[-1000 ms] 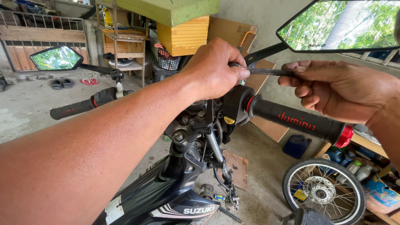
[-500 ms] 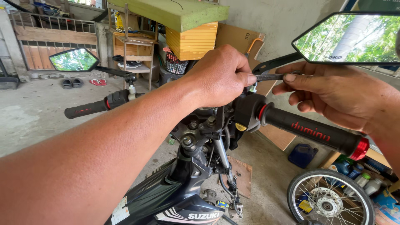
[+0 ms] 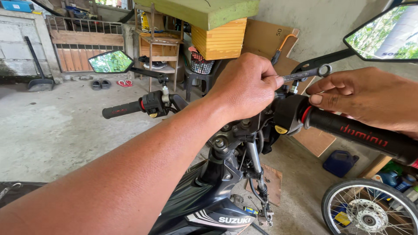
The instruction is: The person uses a wrench to tighten bolts on the motorcycle's front fork and handlebar area. They adjust the handlebar controls and mirrors, then place tools on the seat.
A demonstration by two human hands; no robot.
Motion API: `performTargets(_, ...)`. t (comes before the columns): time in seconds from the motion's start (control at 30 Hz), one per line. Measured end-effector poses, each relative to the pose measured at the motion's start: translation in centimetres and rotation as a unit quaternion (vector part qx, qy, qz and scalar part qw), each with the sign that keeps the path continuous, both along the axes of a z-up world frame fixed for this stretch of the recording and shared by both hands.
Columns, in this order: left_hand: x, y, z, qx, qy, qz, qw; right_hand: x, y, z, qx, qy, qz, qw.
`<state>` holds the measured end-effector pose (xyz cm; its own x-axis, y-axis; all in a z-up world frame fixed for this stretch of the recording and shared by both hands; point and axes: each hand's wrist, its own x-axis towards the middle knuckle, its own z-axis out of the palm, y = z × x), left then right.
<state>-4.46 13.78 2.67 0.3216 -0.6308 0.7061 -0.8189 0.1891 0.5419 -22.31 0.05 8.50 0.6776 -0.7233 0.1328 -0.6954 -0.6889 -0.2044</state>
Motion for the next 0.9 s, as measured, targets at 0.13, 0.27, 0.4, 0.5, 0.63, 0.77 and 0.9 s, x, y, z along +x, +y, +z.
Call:
performTargets(0.13, -0.2, -0.3, -0.2, -0.030, 0.014, -0.003, 0.999, 0.3, -0.3, 0.0, -0.007, -0.006, -0.001, 1.000)
performTargets(0.27, -0.4, -0.5, -0.4, -0.027, 0.020, -0.005, 0.999, 0.8, -0.9, -0.3, -0.025, -0.029, 0.002, 0.999)
performTargets(0.4, -0.4, -0.5, -0.5, -0.013, 0.028, -0.013, 0.999, 1.2, -0.7, -0.6, -0.054, -0.022, -0.042, 0.997)
performTargets(0.5, -0.4, -0.5, -0.6, -0.002, 0.034, -0.013, 0.999, 1.1, -0.4, -0.5, -0.053, -0.026, -0.025, 0.998)
performTargets(0.63, -0.4, -0.3, -0.7, -0.006, 0.034, -0.013, 0.999, 1.2, 0.0, -0.4, -0.052, -0.028, -0.022, 0.998)
performTargets(0.77, -0.3, 0.0, -0.6, 0.001, 0.035, -0.009, 0.999, 1.5, 0.5, -0.2, -0.064, -0.017, -0.021, 0.998)
performTargets(0.9, -0.1, 0.5, -0.6, -0.001, 0.035, -0.003, 0.999, 1.8, 1.3, -0.2, -0.036, -0.047, -0.019, 0.998)
